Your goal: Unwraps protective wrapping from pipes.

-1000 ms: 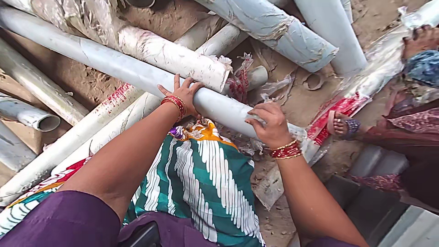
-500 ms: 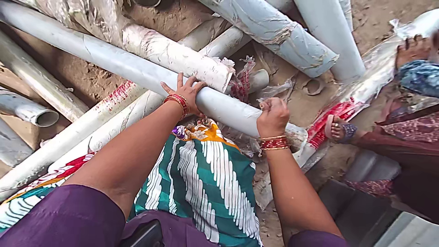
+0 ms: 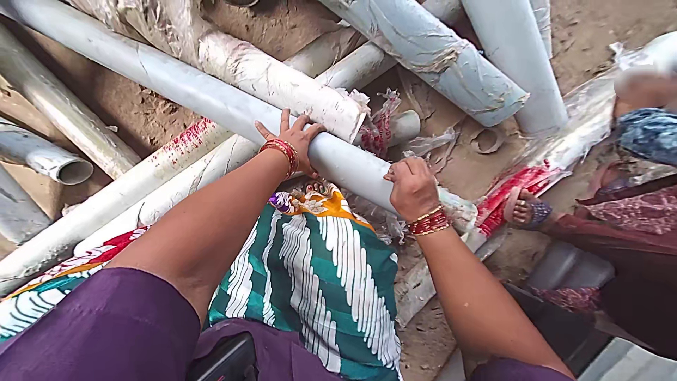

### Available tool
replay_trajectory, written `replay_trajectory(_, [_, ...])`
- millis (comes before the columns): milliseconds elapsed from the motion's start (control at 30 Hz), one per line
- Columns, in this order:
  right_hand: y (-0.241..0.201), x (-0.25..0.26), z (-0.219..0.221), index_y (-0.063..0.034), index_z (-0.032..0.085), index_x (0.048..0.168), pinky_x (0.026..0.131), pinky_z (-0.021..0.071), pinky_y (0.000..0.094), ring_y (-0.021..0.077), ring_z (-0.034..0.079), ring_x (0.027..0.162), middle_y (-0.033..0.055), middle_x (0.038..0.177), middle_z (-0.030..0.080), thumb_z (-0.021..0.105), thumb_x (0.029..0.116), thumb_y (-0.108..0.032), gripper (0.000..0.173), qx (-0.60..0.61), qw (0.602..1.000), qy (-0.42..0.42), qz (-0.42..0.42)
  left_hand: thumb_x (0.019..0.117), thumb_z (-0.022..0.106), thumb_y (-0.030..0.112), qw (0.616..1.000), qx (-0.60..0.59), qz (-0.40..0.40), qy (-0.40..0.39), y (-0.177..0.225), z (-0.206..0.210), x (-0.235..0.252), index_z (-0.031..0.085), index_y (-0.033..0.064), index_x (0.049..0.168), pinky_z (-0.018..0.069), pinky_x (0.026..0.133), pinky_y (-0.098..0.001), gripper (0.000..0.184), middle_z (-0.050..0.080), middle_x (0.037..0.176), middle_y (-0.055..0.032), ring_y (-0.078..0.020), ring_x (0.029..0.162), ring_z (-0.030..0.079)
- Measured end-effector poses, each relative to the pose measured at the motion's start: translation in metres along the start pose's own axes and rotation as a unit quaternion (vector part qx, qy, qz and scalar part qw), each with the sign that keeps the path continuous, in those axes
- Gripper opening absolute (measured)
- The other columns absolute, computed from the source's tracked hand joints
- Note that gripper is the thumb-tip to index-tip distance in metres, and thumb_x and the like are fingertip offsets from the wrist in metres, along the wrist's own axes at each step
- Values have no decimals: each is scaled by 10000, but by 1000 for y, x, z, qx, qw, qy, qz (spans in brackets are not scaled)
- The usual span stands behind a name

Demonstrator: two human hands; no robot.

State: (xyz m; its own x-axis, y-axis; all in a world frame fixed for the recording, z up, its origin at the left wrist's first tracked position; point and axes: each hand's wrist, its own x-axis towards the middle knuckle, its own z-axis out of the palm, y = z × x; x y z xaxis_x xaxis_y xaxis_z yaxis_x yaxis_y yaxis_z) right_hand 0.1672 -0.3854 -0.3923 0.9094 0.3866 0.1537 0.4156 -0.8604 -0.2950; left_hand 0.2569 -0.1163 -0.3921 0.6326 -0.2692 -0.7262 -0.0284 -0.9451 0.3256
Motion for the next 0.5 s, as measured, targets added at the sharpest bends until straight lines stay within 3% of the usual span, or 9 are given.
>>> replay_trajectory(33, [-1, 4, -1, 115, 667, 931, 825, 572, 541, 492, 694, 944, 316, 945, 683, 588, 984, -20, 165, -13, 999, 4, 31, 679, 959, 423, 1000, -1, -1, -1, 1, 0, 0, 342, 371, 1590, 25, 980, -940, 1102, 180, 1716, -39, -488, 1566, -32])
replay_trajectory(100, [-2, 28, -19, 156, 646, 1053, 939, 538, 544, 500, 663, 1062, 351, 1066, 658, 536, 1029, -55, 239, -23, 983, 18, 180, 679, 961, 412, 1000, -3, 1, 1, 0, 2, -2, 337, 375, 1591, 27, 980, -939, 1105, 166, 1720, -39, -488, 1565, -47])
replay_trajectory(167, [12, 62, -49, 144, 615, 1172, 1081, 438, 472, 434, 595, 1221, 340, 1228, 618, 463, 1065, -136, 336, -17, 947, 21, 321, 676, 968, 376, 1000, -18, 3, 10, -2, 5, -6, 345, 381, 1588, 11, 985, -935, 1105, 167, 1720, -36, -482, 1567, -57])
replay_trajectory(233, [21, 74, -68, 118, 626, 1215, 1116, 397, 463, 398, 567, 1275, 320, 1295, 605, 495, 1049, -151, 342, 12, 936, -18, 350, 678, 970, 356, 1000, -16, 1, 6, -4, 5, -7, 341, 389, 1588, 10, 983, -935, 1108, 171, 1719, -31, -481, 1567, -54])
replay_trajectory(333, [1, 61, -63, 84, 675, 1180, 1004, 510, 519, 389, 675, 1115, 286, 1186, 684, 569, 1001, -41, 242, 105, 961, -85, 240, 664, 978, 360, 1000, -10, 2, 5, -2, -1, 2, 350, 372, 1587, 21, 976, -941, 1117, 188, 1713, -49, -493, 1564, -28])
replay_trajectory(433, [-33, 37, -21, 50, 757, 1026, 854, 580, 434, 345, 724, 909, 234, 979, 735, 617, 948, 8, 166, 180, 980, -70, 56, 664, 978, 357, 1000, -9, 0, -13, -1, -3, 4, 342, 345, 1595, 22, 972, -943, 1127, 185, 1707, -90, -504, 1559, -32])
replay_trajectory(500, [-49, 35, 4, 59, 753, 1003, 813, 590, 436, 362, 713, 862, 236, 923, 706, 652, 947, -17, 138, 172, 983, -67, -3, 654, 982, 365, 1000, -5, -6, -15, 0, -6, 6, 337, 348, 1596, 30, 976, -941, 1142, 166, 1710, -101, -500, 1560, -29])
